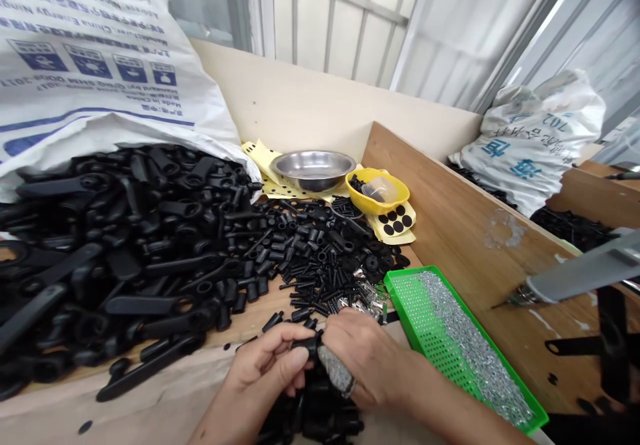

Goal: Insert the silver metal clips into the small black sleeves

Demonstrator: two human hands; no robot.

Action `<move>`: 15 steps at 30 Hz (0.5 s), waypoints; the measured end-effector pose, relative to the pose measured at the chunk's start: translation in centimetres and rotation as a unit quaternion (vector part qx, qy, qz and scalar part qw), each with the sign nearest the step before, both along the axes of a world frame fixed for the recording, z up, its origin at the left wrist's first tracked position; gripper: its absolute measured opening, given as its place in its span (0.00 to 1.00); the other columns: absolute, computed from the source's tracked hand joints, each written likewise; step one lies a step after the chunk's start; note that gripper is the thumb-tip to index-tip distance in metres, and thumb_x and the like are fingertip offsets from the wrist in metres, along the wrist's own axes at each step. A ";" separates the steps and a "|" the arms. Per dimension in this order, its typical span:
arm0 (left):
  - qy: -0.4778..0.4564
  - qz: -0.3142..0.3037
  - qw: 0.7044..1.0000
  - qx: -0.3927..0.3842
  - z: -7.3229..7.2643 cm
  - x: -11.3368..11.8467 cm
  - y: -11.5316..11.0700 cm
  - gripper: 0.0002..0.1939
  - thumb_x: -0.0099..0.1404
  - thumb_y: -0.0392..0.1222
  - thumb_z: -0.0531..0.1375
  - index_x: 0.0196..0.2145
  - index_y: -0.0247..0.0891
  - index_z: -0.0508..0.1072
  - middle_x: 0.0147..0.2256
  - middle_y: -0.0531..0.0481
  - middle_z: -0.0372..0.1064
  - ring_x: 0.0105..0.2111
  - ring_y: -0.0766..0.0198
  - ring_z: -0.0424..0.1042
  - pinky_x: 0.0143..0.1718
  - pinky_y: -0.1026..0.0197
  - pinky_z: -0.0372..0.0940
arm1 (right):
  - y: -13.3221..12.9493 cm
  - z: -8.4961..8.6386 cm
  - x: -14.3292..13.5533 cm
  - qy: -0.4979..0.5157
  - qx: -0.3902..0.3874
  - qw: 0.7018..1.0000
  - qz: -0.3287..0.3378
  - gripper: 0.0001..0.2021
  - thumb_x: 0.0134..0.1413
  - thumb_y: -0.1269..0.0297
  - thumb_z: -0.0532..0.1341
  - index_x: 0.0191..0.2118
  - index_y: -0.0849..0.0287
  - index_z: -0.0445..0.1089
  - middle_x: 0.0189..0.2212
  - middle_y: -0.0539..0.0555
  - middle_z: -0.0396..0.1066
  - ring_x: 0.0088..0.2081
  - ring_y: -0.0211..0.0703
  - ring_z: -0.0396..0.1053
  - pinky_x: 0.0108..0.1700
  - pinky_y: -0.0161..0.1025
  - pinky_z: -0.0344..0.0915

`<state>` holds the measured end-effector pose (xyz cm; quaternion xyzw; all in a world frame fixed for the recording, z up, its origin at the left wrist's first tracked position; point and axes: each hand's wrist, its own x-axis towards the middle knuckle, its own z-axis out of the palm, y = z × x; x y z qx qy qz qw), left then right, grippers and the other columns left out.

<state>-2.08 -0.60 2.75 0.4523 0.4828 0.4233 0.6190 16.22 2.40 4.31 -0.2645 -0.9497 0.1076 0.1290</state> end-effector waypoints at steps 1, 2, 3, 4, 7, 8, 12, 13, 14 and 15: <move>0.017 -0.003 1.000 0.018 0.0 -0.1 0.0 0.09 0.53 0.45 0.63 0.33 0.40 0.76 0.18 0.57 0.68 0.20 0.67 0.66 0.22 0.69 0.63 | 0.0 0.1 0.0 0.010 -0.030 0.999 -0.007 0.07 0.50 0.69 0.51 0.36 0.62 0.61 0.30 0.56 0.65 0.31 0.43 0.61 0.37 0.38 0.59; 0.034 -0.005 0.999 0.036 0.0 -0.2 -0.1 0.08 0.54 0.44 0.62 0.33 0.41 0.76 0.18 0.57 0.68 0.21 0.66 0.67 0.23 0.69 0.63 | -0.1 0.1 0.0 0.020 -0.056 0.998 -0.013 0.07 0.51 0.68 0.51 0.37 0.62 0.61 0.31 0.56 0.65 0.32 0.43 0.61 0.37 0.38 0.59; 0.051 -0.009 0.997 0.054 0.1 -0.2 -0.2 0.08 0.55 0.44 0.61 0.33 0.41 0.76 0.18 0.57 0.68 0.21 0.66 0.67 0.23 0.68 0.64 | -0.2 0.3 0.0 0.030 -0.079 0.996 -0.020 0.07 0.51 0.69 0.51 0.37 0.62 0.61 0.31 0.56 0.66 0.32 0.43 0.62 0.37 0.38 0.59; 0.067 -0.011 0.995 0.072 0.1 -0.3 -0.2 0.08 0.56 0.44 0.60 0.33 0.42 0.76 0.19 0.57 0.68 0.21 0.65 0.67 0.23 0.68 0.64 | -0.3 0.4 0.0 0.039 -0.101 0.994 -0.028 0.07 0.52 0.69 0.50 0.37 0.61 0.61 0.31 0.55 0.66 0.33 0.42 0.62 0.37 0.37 0.59; 0.112 -0.011 0.985 0.131 0.2 -0.4 -0.4 0.07 0.59 0.43 0.58 0.34 0.45 0.76 0.23 0.56 0.72 0.24 0.63 0.70 0.25 0.68 0.65 | -0.6 0.9 -0.1 0.062 -0.168 0.982 -0.054 0.05 0.54 0.72 0.49 0.34 0.60 0.60 0.31 0.53 0.66 0.32 0.40 0.63 0.36 0.35 0.59; 0.127 -0.009 0.980 0.153 0.3 -0.4 -0.5 0.07 0.59 0.42 0.58 0.34 0.45 0.76 0.25 0.55 0.73 0.26 0.63 0.72 0.27 0.68 0.66 | -0.7 1.1 -0.1 0.068 -0.185 0.979 -0.061 0.05 0.54 0.72 0.49 0.33 0.59 0.60 0.30 0.52 0.66 0.32 0.39 0.63 0.35 0.34 0.58; 0.175 -0.003 0.960 0.219 0.4 -0.4 -0.4 0.07 0.58 0.40 0.59 0.34 0.47 0.76 0.30 0.55 0.76 0.32 0.61 0.74 0.34 0.68 0.66 | -0.9 1.3 -0.2 0.091 -0.208 0.972 -0.067 0.06 0.55 0.73 0.48 0.32 0.59 0.59 0.28 0.50 0.64 0.29 0.37 0.61 0.33 0.32 0.57; 0.179 -0.006 0.958 0.222 0.3 -0.4 -0.4 0.07 0.58 0.40 0.59 0.34 0.48 0.76 0.29 0.56 0.76 0.30 0.62 0.74 0.32 0.69 0.66 | -0.9 1.2 -0.2 0.094 -0.206 0.972 -0.064 0.06 0.54 0.73 0.48 0.32 0.59 0.59 0.27 0.50 0.63 0.29 0.37 0.61 0.32 0.32 0.57; 0.179 -0.007 0.959 0.217 0.2 -0.3 -0.4 0.07 0.58 0.41 0.59 0.35 0.48 0.75 0.28 0.56 0.76 0.27 0.62 0.73 0.29 0.69 0.66 | -0.9 1.2 -0.3 0.096 -0.202 0.973 -0.063 0.05 0.53 0.73 0.48 0.32 0.59 0.59 0.27 0.50 0.63 0.29 0.37 0.60 0.32 0.32 0.56; 0.176 -0.010 0.962 0.208 0.0 -0.3 -0.5 0.07 0.59 0.41 0.58 0.35 0.48 0.75 0.26 0.56 0.75 0.24 0.63 0.72 0.26 0.69 0.66 | -0.9 1.1 -0.3 0.098 -0.195 0.974 -0.065 0.05 0.52 0.73 0.49 0.31 0.59 0.59 0.27 0.51 0.63 0.28 0.37 0.60 0.31 0.32 0.56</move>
